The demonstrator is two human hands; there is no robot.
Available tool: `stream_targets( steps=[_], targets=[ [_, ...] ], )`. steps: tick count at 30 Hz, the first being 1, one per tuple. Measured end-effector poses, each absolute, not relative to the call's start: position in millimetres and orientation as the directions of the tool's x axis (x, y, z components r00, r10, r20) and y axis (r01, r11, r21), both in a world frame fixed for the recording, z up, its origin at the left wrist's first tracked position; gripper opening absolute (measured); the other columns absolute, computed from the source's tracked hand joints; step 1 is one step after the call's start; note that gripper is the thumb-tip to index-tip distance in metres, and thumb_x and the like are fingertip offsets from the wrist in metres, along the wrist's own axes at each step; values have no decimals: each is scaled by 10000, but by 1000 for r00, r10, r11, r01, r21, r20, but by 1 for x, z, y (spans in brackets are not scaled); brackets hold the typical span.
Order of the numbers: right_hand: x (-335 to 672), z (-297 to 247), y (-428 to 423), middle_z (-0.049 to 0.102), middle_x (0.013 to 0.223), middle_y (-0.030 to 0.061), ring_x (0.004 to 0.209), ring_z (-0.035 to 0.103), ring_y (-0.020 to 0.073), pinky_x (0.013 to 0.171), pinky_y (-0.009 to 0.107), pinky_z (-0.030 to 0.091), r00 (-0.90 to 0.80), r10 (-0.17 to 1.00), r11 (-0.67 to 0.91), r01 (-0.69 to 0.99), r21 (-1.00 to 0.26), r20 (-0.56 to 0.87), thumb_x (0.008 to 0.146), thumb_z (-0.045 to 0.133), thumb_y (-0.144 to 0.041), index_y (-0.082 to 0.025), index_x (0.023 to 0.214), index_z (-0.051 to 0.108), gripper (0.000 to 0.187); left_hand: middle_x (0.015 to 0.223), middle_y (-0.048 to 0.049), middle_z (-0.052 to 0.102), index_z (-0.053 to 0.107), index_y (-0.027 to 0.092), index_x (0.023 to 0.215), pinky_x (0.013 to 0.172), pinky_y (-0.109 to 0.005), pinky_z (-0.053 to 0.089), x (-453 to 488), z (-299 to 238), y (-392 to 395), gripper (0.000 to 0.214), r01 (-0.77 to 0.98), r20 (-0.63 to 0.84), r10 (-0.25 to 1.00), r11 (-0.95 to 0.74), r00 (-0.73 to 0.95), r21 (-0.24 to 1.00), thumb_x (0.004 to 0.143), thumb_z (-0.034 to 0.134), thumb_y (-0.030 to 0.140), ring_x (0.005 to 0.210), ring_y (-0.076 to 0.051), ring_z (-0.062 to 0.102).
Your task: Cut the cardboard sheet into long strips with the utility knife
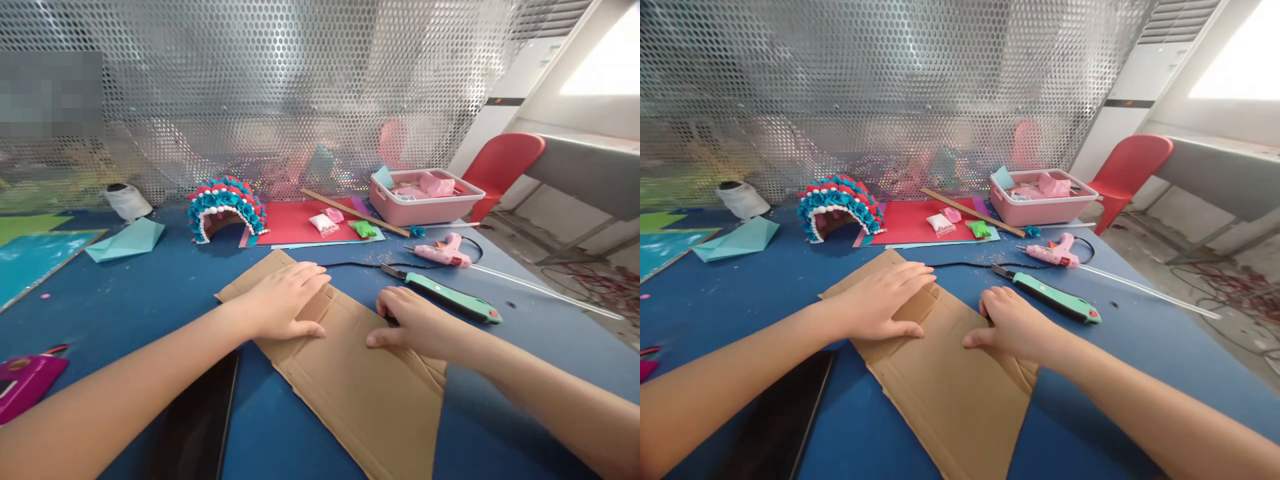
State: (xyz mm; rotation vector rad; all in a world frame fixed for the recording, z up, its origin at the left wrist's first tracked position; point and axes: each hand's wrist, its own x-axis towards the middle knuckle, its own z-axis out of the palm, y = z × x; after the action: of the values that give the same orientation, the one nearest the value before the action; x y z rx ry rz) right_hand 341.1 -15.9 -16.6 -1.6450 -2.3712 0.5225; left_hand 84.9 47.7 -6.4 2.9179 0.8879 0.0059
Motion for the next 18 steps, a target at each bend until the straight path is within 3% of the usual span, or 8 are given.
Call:
stream_targets(
  steps=[2,5,9,11,14,16,18],
  targets=[
    [340,-11,-9,596,702,30,667,553,200,563,323,420,-326,938,243,859,-450,-117,761,640,-493,-230,667,442,343,1471,-158,374,355,167,1398,1102,-464,245,89,-10,60,874,505,-28,505,-858,863,96,740,536,713,1364,-323,297],
    [343,-1,2,568,640,-10,597,508,162,517,293,363,-289,936,144,838,-527,-203,756,614,-531,-227,673,430,365,1295,-159,530,466,155,1313,1008,-458,338,93,-5,74,899,514,16,517,-854,856,80,670,540,779,1213,-333,445],
    [352,30,5,604,683,-18,628,554,169,522,280,370,-274,961,211,824,-525,-43,759,594,-551,-233,854,535,336,971,-96,606,591,150,1050,805,-376,417,97,22,75,664,585,219,575,-811,788,26,761,475,738,910,-259,540],
    [354,53,-5,655,762,3,678,592,205,533,299,369,-292,951,309,877,-368,103,817,541,-497,-275,1001,593,293,923,-89,597,584,148,987,768,-365,410,100,40,65,602,613,393,545,-788,740,-62,803,450,705,844,-241,532],
    [351,78,-25,681,853,38,696,604,234,550,335,359,-367,836,433,898,-79,408,910,390,-433,-279,957,626,286,837,-89,589,575,144,895,703,-361,400,104,59,43,487,688,584,461,-680,668,-252,880,418,605,777,-238,521],
    [345,81,-37,641,756,47,654,578,224,558,339,349,-394,767,430,901,51,506,941,332,-388,-238,839,585,312,791,-85,580,567,155,846,664,-356,392,105,62,29,436,710,624,417,-616,662,-342,910,398,551,738,-234,512],
    [338,73,-42,571,655,36,612,541,198,566,328,344,-428,739,444,890,102,520,958,314,-350,-219,733,504,322,751,-76,570,562,168,831,634,-347,387,104,57,19,398,694,605,394,-596,691,-404,930,382,508,713,-229,503]
  ],
)
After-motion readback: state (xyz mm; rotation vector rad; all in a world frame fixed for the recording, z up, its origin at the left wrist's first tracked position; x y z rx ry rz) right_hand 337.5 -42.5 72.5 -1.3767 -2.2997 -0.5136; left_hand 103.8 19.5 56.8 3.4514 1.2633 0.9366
